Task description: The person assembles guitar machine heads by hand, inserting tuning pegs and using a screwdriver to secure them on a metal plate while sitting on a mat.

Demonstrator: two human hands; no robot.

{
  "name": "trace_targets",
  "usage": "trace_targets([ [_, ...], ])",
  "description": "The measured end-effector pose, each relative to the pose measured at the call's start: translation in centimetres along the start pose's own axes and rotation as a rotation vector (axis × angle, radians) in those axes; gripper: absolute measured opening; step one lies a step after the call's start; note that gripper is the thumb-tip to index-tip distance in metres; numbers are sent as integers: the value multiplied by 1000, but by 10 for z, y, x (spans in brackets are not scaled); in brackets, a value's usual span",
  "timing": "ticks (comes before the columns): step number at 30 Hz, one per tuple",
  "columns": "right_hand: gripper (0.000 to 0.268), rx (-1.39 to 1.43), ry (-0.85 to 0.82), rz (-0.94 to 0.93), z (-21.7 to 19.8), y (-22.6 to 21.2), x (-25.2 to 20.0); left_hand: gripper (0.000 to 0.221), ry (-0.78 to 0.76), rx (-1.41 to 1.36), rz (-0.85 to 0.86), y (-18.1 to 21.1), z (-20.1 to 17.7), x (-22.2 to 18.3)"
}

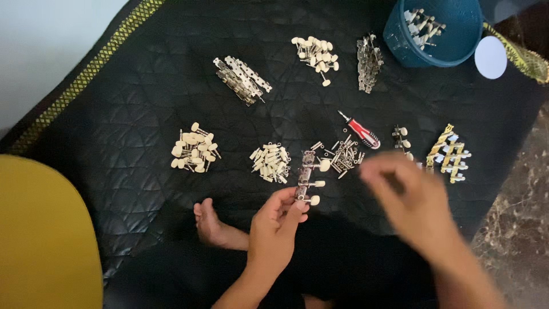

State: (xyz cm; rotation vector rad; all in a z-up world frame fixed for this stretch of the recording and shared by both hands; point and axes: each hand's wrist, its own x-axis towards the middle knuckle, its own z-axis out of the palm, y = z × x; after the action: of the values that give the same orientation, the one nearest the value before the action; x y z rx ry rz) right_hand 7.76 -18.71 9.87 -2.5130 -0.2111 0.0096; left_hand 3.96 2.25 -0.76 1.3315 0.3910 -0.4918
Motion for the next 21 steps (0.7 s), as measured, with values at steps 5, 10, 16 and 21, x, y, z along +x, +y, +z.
trace_targets([
  [5,8,213,103,125,44,-23,-35,31,1,82,6,15,0,-8],
  [10,12,221,71,-105,59,-23,-35,31,-23,132,81,4,1,-8],
  [16,13,259,84,-216,77,-17,-35,30,-41,211,192,1,-2,-9],
  [21,16,71,94,-354,82,-7,-35,29,-59,257,256,0,-2,-8],
])
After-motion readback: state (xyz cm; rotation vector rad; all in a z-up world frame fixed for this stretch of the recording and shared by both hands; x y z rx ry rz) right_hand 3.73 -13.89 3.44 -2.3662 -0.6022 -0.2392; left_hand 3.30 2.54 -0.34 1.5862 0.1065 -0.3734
